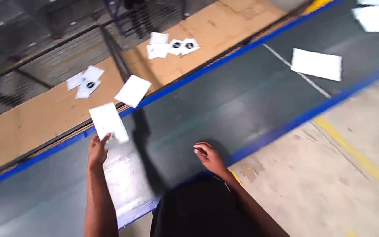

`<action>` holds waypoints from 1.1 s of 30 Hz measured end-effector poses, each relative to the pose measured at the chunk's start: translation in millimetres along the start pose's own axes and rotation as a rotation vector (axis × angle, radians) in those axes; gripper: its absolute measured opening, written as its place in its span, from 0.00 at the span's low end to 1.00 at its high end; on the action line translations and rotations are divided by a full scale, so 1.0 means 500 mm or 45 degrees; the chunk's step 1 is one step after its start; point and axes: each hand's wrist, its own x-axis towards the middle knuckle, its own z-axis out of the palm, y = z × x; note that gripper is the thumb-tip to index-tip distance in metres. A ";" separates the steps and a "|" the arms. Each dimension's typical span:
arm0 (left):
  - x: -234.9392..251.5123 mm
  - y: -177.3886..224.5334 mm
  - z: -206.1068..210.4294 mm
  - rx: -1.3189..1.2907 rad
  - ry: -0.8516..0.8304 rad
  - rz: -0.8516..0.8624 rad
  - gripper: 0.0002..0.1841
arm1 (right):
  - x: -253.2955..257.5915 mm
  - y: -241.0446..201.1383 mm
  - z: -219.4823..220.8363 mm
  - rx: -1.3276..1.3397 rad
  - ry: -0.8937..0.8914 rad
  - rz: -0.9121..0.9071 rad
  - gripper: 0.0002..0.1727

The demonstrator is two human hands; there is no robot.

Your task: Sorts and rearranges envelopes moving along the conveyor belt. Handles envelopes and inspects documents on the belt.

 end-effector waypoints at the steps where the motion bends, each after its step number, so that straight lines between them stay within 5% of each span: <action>1: 0.040 0.017 -0.017 -0.197 0.168 0.045 0.28 | 0.001 0.007 -0.008 0.006 0.012 0.010 0.15; 3: 0.095 0.030 -0.021 -0.421 0.454 0.080 0.34 | -0.005 0.027 -0.026 0.008 0.067 0.032 0.16; 5: 0.097 0.023 0.013 -0.418 0.524 0.047 0.37 | -0.001 0.049 -0.053 -0.040 0.124 0.072 0.16; 12: -0.126 -0.130 0.238 -0.212 -0.083 -0.236 0.28 | 0.077 0.171 -0.282 -0.432 0.583 0.299 0.26; 20: -0.309 -0.210 0.313 -0.129 -0.304 -0.464 0.20 | 0.219 0.289 -0.540 -0.674 0.777 0.716 0.37; 27: -0.316 -0.193 0.329 -0.021 -0.509 -0.449 0.20 | 0.296 0.327 -0.523 -0.902 0.499 0.736 0.38; 33: -0.323 -0.186 0.392 -0.037 -0.565 -0.444 0.19 | 0.294 0.286 -0.374 -1.075 0.456 0.547 0.23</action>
